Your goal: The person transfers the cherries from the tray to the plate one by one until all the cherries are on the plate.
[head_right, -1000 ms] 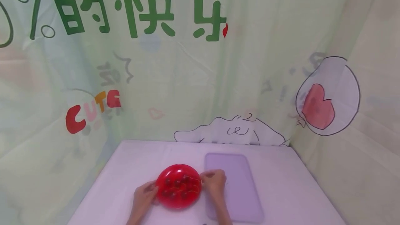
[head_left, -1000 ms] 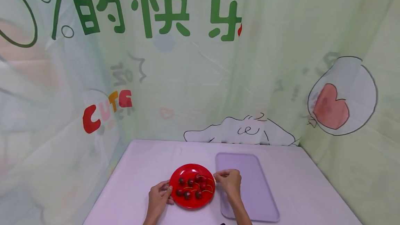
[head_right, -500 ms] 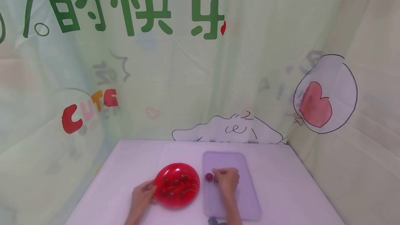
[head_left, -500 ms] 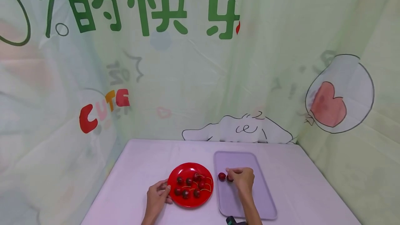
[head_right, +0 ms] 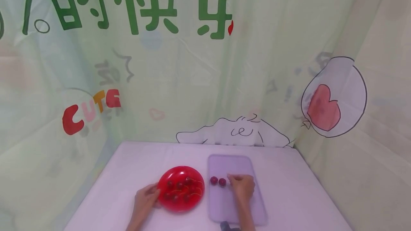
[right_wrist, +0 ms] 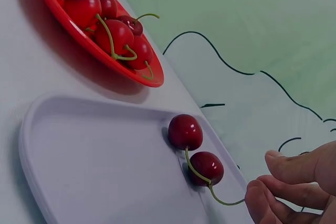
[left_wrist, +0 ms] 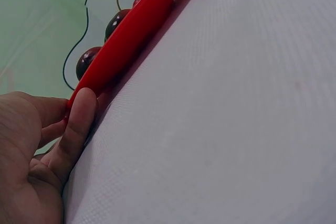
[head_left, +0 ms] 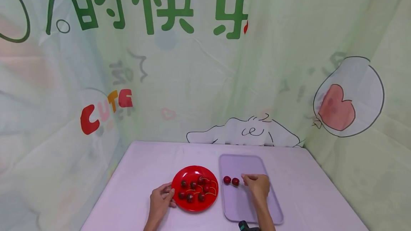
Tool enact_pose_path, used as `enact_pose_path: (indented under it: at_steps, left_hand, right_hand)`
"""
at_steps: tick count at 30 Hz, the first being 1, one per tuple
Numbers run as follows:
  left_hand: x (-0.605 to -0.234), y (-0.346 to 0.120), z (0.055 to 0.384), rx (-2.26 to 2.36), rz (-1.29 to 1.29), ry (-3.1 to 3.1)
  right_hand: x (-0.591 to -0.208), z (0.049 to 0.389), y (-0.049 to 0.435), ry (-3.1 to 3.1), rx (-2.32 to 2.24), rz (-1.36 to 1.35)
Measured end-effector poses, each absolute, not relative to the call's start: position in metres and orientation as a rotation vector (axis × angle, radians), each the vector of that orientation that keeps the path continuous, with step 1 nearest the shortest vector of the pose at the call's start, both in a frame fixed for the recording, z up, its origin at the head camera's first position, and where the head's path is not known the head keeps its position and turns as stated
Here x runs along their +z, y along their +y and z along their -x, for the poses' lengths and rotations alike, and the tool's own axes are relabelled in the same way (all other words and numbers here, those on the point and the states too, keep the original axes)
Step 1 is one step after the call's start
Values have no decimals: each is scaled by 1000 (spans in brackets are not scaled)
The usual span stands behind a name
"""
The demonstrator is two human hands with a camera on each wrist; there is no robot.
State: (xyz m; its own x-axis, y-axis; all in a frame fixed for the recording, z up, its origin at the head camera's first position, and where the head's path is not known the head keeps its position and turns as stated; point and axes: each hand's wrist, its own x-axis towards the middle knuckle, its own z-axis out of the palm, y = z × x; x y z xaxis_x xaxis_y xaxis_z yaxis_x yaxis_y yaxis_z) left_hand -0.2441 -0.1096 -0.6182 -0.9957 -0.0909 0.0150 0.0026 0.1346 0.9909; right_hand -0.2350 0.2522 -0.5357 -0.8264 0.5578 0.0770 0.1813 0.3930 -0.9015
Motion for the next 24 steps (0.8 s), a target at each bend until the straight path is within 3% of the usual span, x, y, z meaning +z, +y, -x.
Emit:
enact_pose_path:
  at_steps: [24]
  left_hand:
    - [-615,-110,242,-2009,-89,-2327]
  right_hand:
    - [-558,228,264,-2313,1413,671]
